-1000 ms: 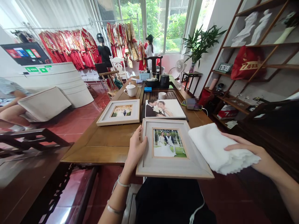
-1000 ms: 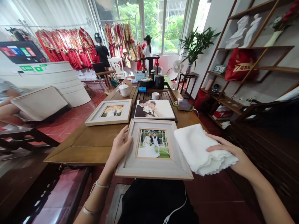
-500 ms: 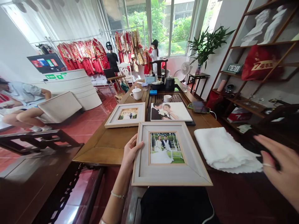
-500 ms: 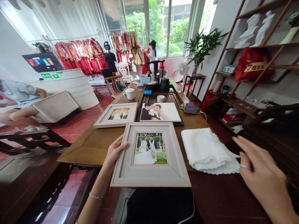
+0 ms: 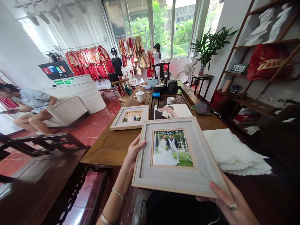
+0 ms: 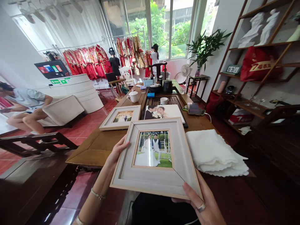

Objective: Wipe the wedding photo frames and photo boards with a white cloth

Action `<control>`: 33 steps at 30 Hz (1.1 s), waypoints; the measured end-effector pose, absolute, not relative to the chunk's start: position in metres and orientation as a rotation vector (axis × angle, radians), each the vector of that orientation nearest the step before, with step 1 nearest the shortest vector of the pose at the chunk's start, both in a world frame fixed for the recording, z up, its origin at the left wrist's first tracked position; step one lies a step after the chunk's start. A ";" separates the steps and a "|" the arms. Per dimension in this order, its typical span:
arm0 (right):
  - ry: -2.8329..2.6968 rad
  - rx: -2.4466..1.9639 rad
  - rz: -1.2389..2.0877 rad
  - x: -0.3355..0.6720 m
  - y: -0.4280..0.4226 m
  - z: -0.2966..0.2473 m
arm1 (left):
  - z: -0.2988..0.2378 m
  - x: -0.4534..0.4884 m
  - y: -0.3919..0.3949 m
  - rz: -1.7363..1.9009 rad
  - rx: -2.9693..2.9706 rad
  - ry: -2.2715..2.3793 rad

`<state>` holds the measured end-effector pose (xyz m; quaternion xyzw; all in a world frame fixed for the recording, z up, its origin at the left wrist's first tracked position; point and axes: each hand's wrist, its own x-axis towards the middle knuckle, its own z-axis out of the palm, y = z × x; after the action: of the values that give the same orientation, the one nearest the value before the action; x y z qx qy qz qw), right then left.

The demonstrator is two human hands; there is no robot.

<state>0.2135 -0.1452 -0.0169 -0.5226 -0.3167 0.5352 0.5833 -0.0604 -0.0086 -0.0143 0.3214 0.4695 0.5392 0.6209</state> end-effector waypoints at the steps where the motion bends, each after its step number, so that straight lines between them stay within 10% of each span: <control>1: -0.653 -1.172 1.312 0.212 -0.145 -0.015 | -0.010 -0.058 -0.009 1.253 0.748 1.090; 16: -0.400 -1.075 1.457 0.209 -0.145 -0.012 | 0.033 -0.191 0.129 1.058 1.385 2.285; 33: -0.513 -1.103 1.506 0.190 -0.131 0.000 | 0.038 -0.245 0.095 1.075 0.933 1.975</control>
<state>0.1901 -0.1313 -0.0001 -0.4692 -0.2181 0.6409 0.5669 -0.2447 0.0948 0.0379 0.3594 0.7610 0.4144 0.3464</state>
